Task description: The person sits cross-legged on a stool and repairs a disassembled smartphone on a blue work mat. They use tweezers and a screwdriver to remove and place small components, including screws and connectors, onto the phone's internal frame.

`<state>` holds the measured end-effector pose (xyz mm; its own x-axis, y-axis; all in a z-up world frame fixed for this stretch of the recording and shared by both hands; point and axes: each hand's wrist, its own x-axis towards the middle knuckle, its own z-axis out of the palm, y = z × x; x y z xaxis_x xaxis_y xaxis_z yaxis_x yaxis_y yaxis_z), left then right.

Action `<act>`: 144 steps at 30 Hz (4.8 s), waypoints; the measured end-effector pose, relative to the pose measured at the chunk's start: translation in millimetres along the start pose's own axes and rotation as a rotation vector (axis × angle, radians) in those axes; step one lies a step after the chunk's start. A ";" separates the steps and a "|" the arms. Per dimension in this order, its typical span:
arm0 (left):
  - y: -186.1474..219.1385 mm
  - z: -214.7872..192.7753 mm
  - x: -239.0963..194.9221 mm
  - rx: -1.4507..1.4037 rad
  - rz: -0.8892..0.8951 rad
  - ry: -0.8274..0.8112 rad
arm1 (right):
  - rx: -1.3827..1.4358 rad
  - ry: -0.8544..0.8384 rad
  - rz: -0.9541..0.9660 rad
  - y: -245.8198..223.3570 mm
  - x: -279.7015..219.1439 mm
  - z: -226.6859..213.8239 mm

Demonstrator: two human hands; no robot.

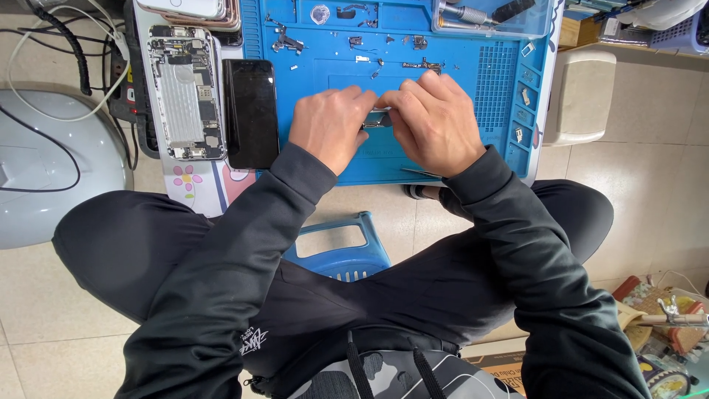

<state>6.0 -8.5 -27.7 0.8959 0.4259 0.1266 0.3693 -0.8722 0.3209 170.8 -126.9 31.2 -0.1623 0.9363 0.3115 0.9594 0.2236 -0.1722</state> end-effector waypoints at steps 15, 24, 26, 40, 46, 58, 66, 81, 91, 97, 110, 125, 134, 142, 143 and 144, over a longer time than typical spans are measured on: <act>-4.2 -4.0 2.4 -0.088 0.001 -0.012 | -0.059 0.013 0.013 4.5 -6.8 9.3; -15.3 -35.9 3.4 -0.320 0.057 -0.096 | 0.001 0.042 0.026 3.2 2.1 2.8; -20.3 -46.1 3.9 -0.293 0.020 -0.115 | 0.004 0.043 0.021 3.8 4.2 2.6; -35.5 -34.8 5.2 -0.339 -0.119 -0.121 | 0.106 0.080 0.089 -1.0 -8.5 -14.3; -39.7 -28.0 5.1 -0.370 -0.114 -0.099 | 0.206 -0.039 0.105 -8.6 -16.5 -0.8; -38.7 -18.5 4.0 -0.230 -0.012 -0.120 | 0.226 0.115 0.299 -17.6 -22.2 19.6; -38.1 -17.2 3.8 -0.239 0.009 -0.138 | 0.132 0.114 0.275 -13.7 -27.9 28.1; -38.0 -13.2 2.5 -0.179 0.011 -0.124 | 0.111 0.082 0.278 -14.4 -29.4 29.9; -41.5 -10.9 1.8 -0.146 0.035 -0.062 | 0.118 0.025 0.284 -15.0 -22.5 21.2; -41.2 -9.9 1.8 -0.144 0.038 -0.061 | 0.088 0.008 0.248 -19.5 -15.5 14.3; -37.1 -10.1 -2.1 -0.166 0.014 -0.112 | -0.039 0.052 0.268 -35.0 -6.4 18.3; -25.9 -57.6 -1.3 -0.321 0.061 -0.161 | 0.088 -0.078 0.308 -48.3 5.3 -14.5; -29.4 -37.8 2.8 -0.364 -0.035 -0.175 | 0.531 0.378 0.532 47.2 -24.4 -64.0; -31.9 -25.7 5.0 -0.322 -0.079 -0.209 | 0.473 0.305 0.543 142.6 -35.4 -56.5; -32.0 -24.5 4.0 -0.311 -0.077 -0.196 | 0.401 0.250 0.493 152.0 -36.3 -53.3; -30.6 -22.6 3.9 -0.304 -0.072 -0.183 | 0.327 0.193 0.445 161.6 -38.5 -52.0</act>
<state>-7.4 25.3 -15.8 0.9099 0.4092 -0.0682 0.3674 -0.7185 0.5906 344.1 -140.9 40.0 0.3141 0.9000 0.3022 0.7995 -0.0791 -0.5954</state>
